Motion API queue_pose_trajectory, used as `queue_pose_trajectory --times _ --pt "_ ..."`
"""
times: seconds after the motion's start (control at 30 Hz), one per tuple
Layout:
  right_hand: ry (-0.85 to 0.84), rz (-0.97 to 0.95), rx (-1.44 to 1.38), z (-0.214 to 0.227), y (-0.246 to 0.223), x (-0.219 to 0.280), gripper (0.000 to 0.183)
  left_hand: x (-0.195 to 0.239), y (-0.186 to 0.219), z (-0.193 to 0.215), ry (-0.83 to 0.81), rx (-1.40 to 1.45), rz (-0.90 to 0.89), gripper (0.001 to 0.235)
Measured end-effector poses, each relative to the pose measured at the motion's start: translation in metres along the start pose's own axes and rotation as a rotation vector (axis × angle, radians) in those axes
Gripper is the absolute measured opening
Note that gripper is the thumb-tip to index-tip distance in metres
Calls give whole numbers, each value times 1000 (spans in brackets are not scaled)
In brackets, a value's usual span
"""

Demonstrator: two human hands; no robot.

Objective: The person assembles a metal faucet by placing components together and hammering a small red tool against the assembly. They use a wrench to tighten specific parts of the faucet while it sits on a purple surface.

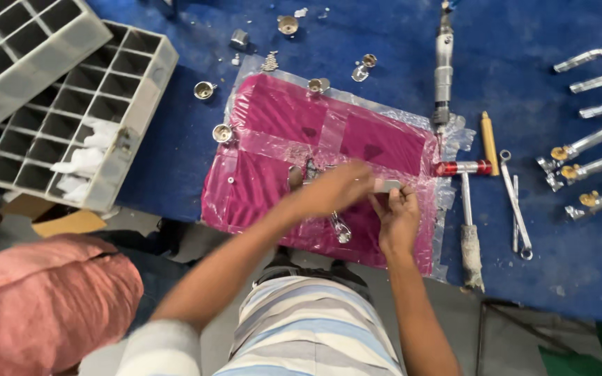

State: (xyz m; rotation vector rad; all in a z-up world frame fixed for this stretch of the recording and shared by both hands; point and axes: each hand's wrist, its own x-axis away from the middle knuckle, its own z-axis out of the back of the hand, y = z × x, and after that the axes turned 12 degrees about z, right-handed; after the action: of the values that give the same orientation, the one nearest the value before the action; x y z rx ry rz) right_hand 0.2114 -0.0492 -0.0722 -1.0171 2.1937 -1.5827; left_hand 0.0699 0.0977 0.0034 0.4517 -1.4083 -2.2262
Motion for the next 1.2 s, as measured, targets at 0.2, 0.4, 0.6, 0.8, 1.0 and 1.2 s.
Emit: queue_pose_trajectory --times 0.2,0.4,0.6,0.8,1.0,1.2 --pt "50 47 -48 -2 -8 5 17 -104 -98 -20 -769 -429 482 73" --pt "-54 226 297 -16 -37 34 29 -86 -109 -27 -887 -447 421 50" --pt "-764 874 1417 -37 -81 6 42 -46 -82 -33 -382 -606 324 29" --pt "-951 773 1253 -86 -146 0 23 -39 -79 -46 -148 -523 386 26" --pt "-485 1081 1011 -47 -323 60 31 -31 -73 -45 -193 -546 408 27" --pt "-621 679 1273 -30 -163 -13 29 -22 -47 -36 -185 -576 480 26"
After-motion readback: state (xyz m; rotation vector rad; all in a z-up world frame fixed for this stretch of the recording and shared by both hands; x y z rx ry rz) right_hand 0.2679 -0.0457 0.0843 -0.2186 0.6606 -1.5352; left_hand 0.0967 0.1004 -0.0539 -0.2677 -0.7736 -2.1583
